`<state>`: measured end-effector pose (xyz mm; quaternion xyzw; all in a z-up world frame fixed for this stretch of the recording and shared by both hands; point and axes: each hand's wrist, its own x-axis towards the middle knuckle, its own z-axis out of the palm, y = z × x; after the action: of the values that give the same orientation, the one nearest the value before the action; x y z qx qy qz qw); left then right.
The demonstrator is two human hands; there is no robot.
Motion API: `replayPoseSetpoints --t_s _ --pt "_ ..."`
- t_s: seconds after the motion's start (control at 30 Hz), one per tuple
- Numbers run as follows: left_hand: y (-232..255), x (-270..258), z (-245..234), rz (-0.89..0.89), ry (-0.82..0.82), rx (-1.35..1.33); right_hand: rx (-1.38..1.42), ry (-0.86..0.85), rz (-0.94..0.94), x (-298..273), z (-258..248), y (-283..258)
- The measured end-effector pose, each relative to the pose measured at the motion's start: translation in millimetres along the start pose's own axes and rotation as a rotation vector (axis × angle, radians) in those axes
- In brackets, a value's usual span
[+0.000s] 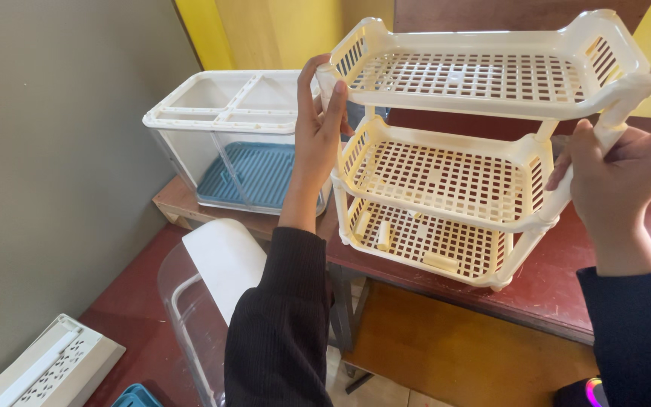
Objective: The person wipes a white plastic basket with a cloth, then assembles a three-tier storage rack by inserting vertical poles into the basket frames. The person then wipes a blue plastic tray with the cloth.
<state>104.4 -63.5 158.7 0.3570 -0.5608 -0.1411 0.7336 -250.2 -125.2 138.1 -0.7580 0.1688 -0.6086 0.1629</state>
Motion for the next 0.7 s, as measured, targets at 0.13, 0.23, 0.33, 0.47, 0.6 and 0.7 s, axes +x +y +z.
replayPoseSetpoints --t_s 0.13,0.23,0.33,0.47,0.6,0.7 --pt "0.1 -0.3 -1.7 -0.009 0.002 0.001 0.023 0.022 -0.044 0.9 3.2 -2.0" --pt "-0.2 -0.8 -3.2 0.001 -0.012 -0.022 0.058 0.037 -0.029 -2.1 3.3 3.6" --pt "2.5 0.0 -3.3 -0.007 -0.013 -0.009 0.031 0.02 -0.056 -0.2 1.1 7.3" --pt "8.0 -1.9 -4.4 -0.07 -0.028 0.008 -0.037 -0.015 -0.127 0.5 3.9 4.5" --pt "11.6 0.5 -5.2 -0.091 -0.045 0.024 0.025 0.04 0.001 -2.3 7.9 -4.4" --pt "10.7 5.0 -6.8 -0.102 -0.039 0.001 -0.072 0.031 -0.084 1.4 12.4 -8.9"
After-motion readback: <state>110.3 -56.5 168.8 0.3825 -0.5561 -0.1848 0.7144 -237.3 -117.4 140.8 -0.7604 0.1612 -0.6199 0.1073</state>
